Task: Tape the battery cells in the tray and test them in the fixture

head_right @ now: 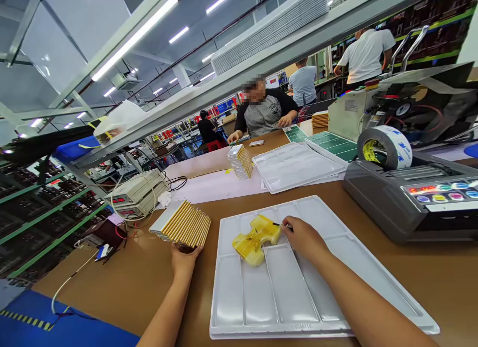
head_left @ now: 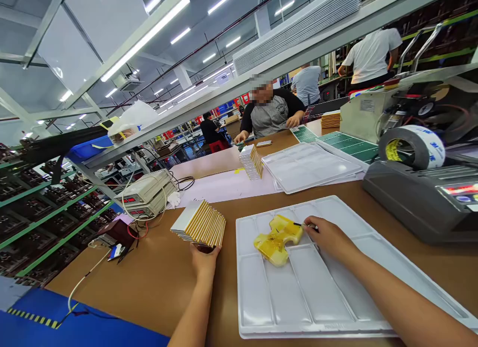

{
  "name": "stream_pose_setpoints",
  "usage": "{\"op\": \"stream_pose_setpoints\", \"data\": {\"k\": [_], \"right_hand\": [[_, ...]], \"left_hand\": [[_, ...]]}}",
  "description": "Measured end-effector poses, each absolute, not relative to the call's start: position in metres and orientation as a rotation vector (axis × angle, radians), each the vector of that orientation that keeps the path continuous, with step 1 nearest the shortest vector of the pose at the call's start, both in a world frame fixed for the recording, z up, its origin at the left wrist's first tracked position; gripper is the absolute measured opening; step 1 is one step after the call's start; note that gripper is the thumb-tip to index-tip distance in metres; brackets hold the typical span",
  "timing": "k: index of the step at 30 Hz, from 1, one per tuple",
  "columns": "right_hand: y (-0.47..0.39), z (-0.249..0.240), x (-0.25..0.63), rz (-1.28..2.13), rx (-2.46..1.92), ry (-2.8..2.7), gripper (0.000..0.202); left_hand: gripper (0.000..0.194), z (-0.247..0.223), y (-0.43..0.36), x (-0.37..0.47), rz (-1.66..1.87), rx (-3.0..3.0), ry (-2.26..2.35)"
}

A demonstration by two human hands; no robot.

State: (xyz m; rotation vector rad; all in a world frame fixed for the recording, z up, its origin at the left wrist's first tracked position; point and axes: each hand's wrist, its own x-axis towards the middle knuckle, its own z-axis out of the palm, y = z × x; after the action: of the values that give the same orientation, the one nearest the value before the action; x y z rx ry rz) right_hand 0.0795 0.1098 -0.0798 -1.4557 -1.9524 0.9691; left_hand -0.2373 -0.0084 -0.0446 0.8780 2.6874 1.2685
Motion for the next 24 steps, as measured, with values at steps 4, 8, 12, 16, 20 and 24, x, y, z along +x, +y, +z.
{"op": "stream_pose_setpoints", "data": {"k": [4,8,12,16,20,24], "right_hand": [[0.109,-0.079,0.078,0.967,-1.446,-1.954,0.018],[0.109,-0.079,0.078,0.960,-1.468,-1.957,0.018],[0.109,-0.078,0.077,0.950,-1.473,-1.965,0.017],[0.110,-0.078,0.074,0.955,-1.517,-1.937,0.020],[0.112,-0.081,0.071,0.982,-1.511,-1.911,0.028],[0.114,-0.086,0.068,1.021,-1.523,-1.854,0.036]], "left_hand": [[0.066,-0.040,-0.007,-0.235,1.122,0.816,2.819],[0.073,-0.037,0.006,-0.233,1.078,0.851,2.807],[0.077,-0.037,0.032,-0.233,1.059,0.884,2.799],[0.081,-0.039,0.067,-0.238,1.068,0.916,2.771],[0.082,-0.045,0.106,-0.247,1.095,0.970,2.745],[0.083,-0.052,0.148,-0.256,1.111,1.038,2.714]]}}
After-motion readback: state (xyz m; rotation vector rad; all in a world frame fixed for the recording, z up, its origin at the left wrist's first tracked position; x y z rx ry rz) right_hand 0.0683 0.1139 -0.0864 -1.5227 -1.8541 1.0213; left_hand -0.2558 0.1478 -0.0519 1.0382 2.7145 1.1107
